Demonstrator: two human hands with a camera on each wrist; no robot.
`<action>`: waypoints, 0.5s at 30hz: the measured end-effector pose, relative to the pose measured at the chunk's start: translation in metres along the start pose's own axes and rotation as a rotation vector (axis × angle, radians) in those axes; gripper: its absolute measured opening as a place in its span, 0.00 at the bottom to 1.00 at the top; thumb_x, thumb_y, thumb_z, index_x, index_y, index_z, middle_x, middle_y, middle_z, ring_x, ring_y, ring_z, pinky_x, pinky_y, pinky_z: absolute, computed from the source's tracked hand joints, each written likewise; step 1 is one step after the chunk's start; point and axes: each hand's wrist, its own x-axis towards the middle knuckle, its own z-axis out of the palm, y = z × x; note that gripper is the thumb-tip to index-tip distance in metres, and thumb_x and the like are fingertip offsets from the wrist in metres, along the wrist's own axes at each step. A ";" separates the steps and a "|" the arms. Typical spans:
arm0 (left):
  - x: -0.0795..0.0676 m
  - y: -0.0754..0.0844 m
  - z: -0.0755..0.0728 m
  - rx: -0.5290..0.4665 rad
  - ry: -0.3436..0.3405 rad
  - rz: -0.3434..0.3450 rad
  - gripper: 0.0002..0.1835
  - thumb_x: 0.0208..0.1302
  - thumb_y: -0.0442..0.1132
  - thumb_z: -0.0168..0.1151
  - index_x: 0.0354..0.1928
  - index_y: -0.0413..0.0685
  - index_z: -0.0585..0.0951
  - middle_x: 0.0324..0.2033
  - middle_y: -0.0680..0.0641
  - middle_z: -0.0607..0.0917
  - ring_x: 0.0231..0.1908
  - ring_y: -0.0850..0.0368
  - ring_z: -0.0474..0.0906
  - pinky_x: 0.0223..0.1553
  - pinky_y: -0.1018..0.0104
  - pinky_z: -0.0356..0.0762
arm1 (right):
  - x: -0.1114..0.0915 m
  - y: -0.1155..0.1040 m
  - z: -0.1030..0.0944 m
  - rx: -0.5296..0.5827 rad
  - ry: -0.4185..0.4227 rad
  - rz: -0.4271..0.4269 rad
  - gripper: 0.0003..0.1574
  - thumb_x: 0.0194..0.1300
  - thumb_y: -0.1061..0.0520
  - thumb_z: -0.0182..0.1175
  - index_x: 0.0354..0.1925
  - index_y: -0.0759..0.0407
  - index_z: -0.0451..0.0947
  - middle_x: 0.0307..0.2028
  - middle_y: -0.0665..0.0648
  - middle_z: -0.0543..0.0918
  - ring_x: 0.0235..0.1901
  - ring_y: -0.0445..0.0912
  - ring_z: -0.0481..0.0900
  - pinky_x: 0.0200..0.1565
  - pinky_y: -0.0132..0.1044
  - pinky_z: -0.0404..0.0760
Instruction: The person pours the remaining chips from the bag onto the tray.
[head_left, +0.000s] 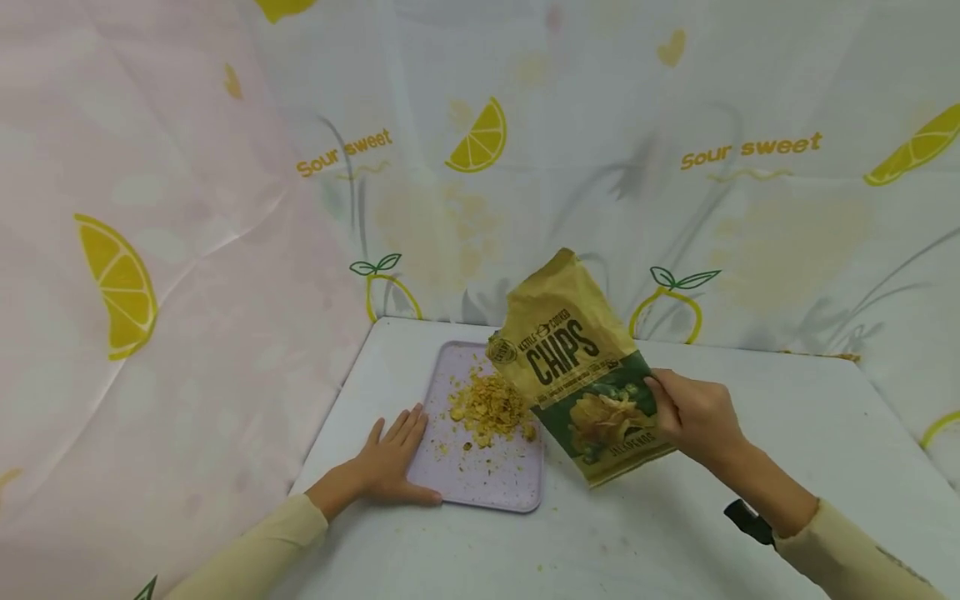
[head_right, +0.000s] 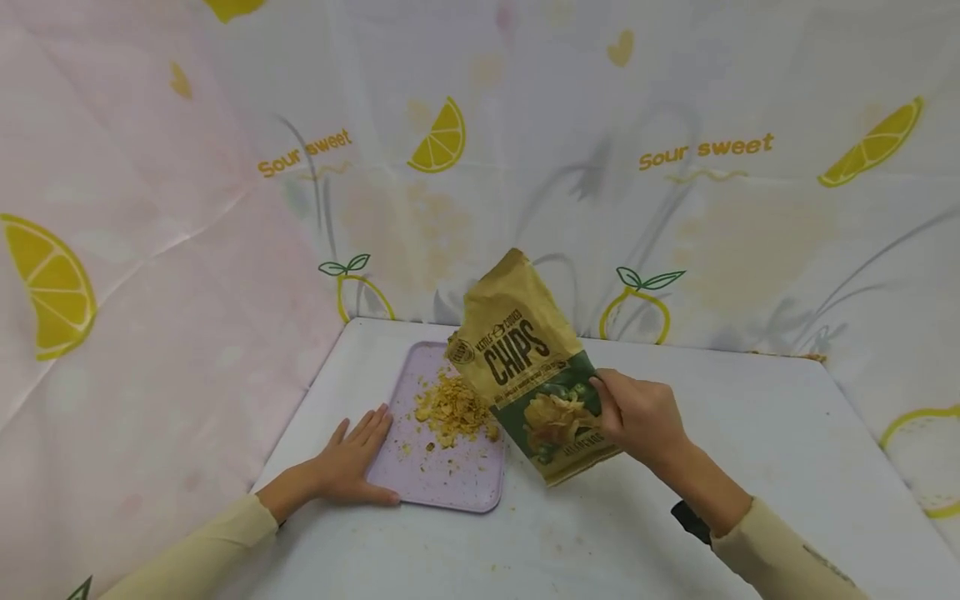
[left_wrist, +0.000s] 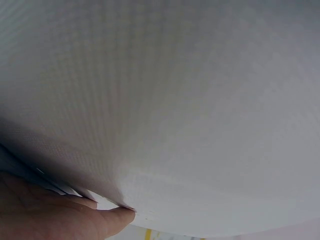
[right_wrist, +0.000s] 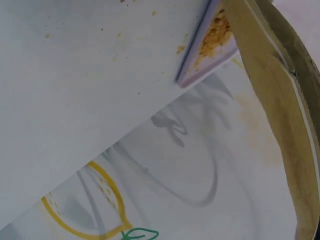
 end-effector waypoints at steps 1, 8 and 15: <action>0.000 0.000 0.000 -0.001 0.004 0.001 0.73 0.43 0.85 0.55 0.78 0.40 0.44 0.79 0.40 0.39 0.78 0.39 0.39 0.70 0.30 0.37 | 0.000 0.000 0.001 -0.001 -0.012 -0.002 0.31 0.80 0.49 0.42 0.26 0.64 0.78 0.09 0.47 0.67 0.07 0.35 0.54 0.10 0.29 0.59; 0.000 0.001 -0.002 -0.019 0.011 0.004 0.73 0.44 0.84 0.57 0.78 0.39 0.44 0.79 0.39 0.39 0.78 0.38 0.39 0.70 0.30 0.37 | -0.003 -0.002 0.005 -0.039 -0.098 -0.035 0.31 0.80 0.48 0.38 0.22 0.57 0.72 0.11 0.40 0.55 0.15 0.27 0.41 0.13 0.23 0.47; -0.001 0.000 -0.005 -0.027 0.010 0.014 0.73 0.44 0.84 0.57 0.78 0.37 0.44 0.78 0.37 0.40 0.77 0.37 0.40 0.70 0.29 0.37 | -0.006 -0.005 0.003 -0.016 -0.013 0.016 0.32 0.80 0.48 0.40 0.25 0.62 0.77 0.09 0.44 0.62 0.11 0.30 0.49 0.11 0.26 0.54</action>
